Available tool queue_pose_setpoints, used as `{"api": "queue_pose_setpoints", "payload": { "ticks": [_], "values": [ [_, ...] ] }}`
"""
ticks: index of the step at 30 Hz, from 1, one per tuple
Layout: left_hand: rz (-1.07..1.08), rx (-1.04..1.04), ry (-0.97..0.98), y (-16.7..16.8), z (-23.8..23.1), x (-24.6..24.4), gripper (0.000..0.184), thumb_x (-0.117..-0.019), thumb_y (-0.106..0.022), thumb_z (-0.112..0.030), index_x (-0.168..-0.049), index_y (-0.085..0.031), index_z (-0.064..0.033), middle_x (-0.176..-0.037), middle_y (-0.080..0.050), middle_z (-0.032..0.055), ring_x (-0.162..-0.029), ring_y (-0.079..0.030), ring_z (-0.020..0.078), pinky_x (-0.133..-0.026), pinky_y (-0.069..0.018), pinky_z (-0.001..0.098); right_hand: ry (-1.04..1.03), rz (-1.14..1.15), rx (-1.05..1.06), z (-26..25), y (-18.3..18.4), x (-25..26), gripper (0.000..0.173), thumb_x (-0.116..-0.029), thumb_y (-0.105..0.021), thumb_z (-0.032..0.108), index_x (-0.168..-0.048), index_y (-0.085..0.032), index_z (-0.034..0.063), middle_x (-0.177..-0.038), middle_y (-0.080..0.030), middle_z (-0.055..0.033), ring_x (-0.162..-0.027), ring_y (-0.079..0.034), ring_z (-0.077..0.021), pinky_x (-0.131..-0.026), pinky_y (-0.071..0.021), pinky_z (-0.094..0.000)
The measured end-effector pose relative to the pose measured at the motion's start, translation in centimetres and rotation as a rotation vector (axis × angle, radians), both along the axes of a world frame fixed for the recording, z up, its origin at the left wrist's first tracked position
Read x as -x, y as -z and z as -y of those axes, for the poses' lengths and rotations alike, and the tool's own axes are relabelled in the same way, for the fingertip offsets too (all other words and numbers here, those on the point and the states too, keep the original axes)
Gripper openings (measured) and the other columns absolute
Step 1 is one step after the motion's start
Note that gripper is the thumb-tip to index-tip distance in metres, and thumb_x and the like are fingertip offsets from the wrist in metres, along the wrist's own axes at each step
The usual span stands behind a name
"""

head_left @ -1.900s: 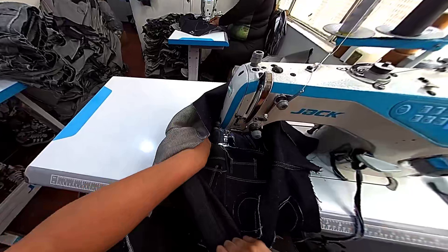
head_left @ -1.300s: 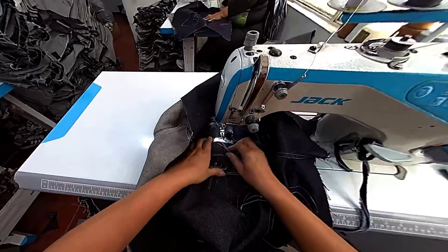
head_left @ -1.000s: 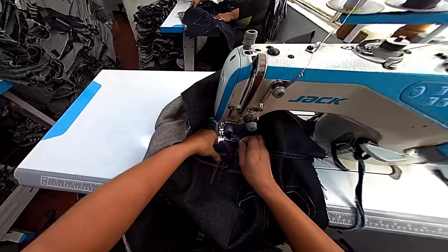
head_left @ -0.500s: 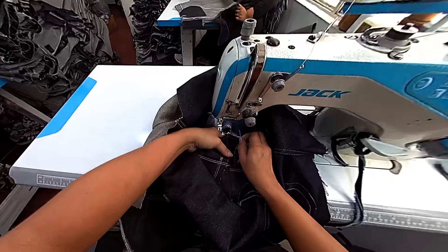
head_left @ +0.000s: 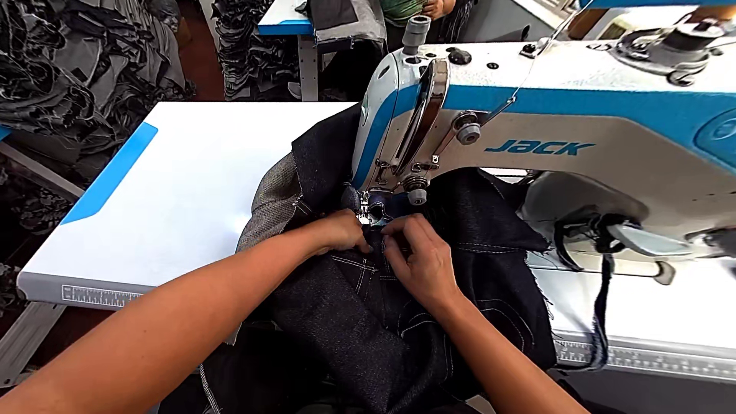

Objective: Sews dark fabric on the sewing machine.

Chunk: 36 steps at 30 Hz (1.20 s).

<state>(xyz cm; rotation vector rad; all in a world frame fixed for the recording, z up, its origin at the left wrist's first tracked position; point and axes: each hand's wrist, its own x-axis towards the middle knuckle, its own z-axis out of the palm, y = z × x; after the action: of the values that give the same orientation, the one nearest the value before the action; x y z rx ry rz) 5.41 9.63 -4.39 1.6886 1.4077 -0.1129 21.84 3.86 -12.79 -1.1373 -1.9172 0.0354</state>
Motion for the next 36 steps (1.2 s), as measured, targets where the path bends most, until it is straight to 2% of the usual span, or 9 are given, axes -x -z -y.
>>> {"api": "queue_pose_setpoints", "payload": {
  "ticks": [3,6,9,11,14,17,20,24,36],
  "values": [
    [-0.119,-0.051,0.068,0.1,-0.2,-0.5,0.028,-0.0949,-0.073,-0.020,-0.104,-0.067,0.0061,-0.102,-0.065,0.0193,-0.096,-0.061,0.0287,-0.084,-0.0483,0.0503,-0.119,0.114,0.072,-0.1,0.4,-0.4,0.023,-0.0980,-0.059,0.014,-0.111,-0.074,0.0022,-0.113,-0.074,-0.0145,-0.109,-0.070,-0.0314,-0.094,-0.0548,-0.0499],
    [-0.138,-0.196,0.077,0.5,-0.4,0.4,0.044,-0.0883,-0.081,-0.034,-0.104,-0.068,0.0058,-0.103,-0.068,0.0212,-0.101,-0.064,0.0333,-0.088,-0.0501,0.0554,-0.083,0.194,0.119,-0.2,0.5,-0.5,0.032,-0.1038,-0.052,0.021,-0.118,-0.075,0.0054,-0.119,-0.074,-0.0119,-0.115,-0.070,-0.0301,-0.098,-0.0537,-0.0502],
    [0.010,-0.311,0.040,0.9,-1.0,2.1,0.066,-0.0870,-0.083,-0.035,-0.130,-0.057,0.0078,-0.117,-0.066,0.0243,-0.113,-0.063,0.0353,-0.100,-0.0481,0.0535,-0.063,0.236,0.170,-0.7,0.4,-0.7,0.036,-0.1054,-0.051,0.027,-0.123,-0.075,0.0055,-0.129,-0.071,-0.0126,-0.120,-0.067,-0.0324,-0.100,-0.0520,-0.0534],
    [0.151,-0.273,-0.005,1.3,-1.9,2.8,0.087,-0.0867,-0.084,-0.021,-0.150,-0.033,0.0094,-0.126,-0.060,0.0285,-0.117,-0.059,0.0356,-0.104,-0.0456,0.0501,-0.063,0.249,0.195,-1.1,0.2,-0.8,0.036,-0.1047,-0.054,0.028,-0.125,-0.074,0.0053,-0.130,-0.070,-0.0141,-0.121,-0.066,-0.0343,-0.101,-0.0510,-0.0553],
    [0.159,-0.220,-0.023,1.6,-3.5,2.6,0.109,-0.0807,-0.088,-0.015,-0.159,-0.016,0.0048,-0.142,-0.051,0.0314,-0.129,-0.054,0.0376,-0.110,-0.0419,0.0491,-0.061,0.265,0.221,-1.6,-0.2,-0.7,0.035,-0.1042,-0.057,0.028,-0.126,-0.073,0.0055,-0.132,-0.069,-0.0147,-0.124,-0.065,-0.0348,-0.103,-0.0497,-0.0558],
    [0.114,-0.229,-0.007,1.6,-4.9,2.3,0.110,-0.0770,-0.091,-0.015,-0.159,-0.021,0.0042,-0.154,-0.041,0.0275,-0.142,-0.044,0.0363,-0.116,-0.0368,0.0494,-0.038,0.258,0.280,-2.3,-0.7,-0.4,0.036,-0.1019,-0.063,0.026,-0.129,-0.067,0.0022,-0.131,-0.068,-0.0176,-0.124,-0.064,-0.0382,-0.101,-0.0483,-0.0593],
    [0.046,-0.252,0.026,1.0,-5.8,2.0,0.107,-0.0766,-0.092,-0.020,-0.157,-0.025,0.0048,-0.152,-0.043,0.0282,-0.139,-0.045,0.0381,-0.113,-0.0378,0.0523,0.017,0.220,0.311,-3.3,-0.9,-0.4,0.061,-0.0937,-0.074,0.029,-0.136,-0.053,-0.0096,-0.123,-0.066,-0.0283,-0.115,-0.065,-0.0470,-0.096,-0.0483,-0.0636],
    [-0.096,-0.267,0.077,-0.2,-6.2,1.4,0.104,-0.0767,-0.092,-0.026,-0.155,-0.031,0.0049,-0.149,-0.047,0.0277,-0.139,-0.046,0.0376,-0.113,-0.0367,0.0543,0.076,0.224,0.440,-3.9,-2.4,-0.4,0.072,-0.0867,-0.083,0.029,-0.129,-0.050,-0.0183,-0.117,-0.061,-0.0382,-0.113,-0.061,-0.0533,-0.096,-0.0478,-0.0629],
    [0.020,-0.249,0.088,0.5,-6.5,2.1,0.094,-0.0806,-0.089,-0.026,-0.153,-0.037,0.0039,-0.149,-0.048,0.0253,-0.141,-0.044,0.0347,-0.115,-0.0349,0.0515,0.091,0.267,0.461,-3.7,-2.3,0.1,0.071,-0.0898,-0.080,0.031,-0.131,-0.049,-0.0173,-0.129,-0.055,-0.0388,-0.123,-0.055,-0.0540,-0.101,-0.0443,-0.0643]
  ]
}}
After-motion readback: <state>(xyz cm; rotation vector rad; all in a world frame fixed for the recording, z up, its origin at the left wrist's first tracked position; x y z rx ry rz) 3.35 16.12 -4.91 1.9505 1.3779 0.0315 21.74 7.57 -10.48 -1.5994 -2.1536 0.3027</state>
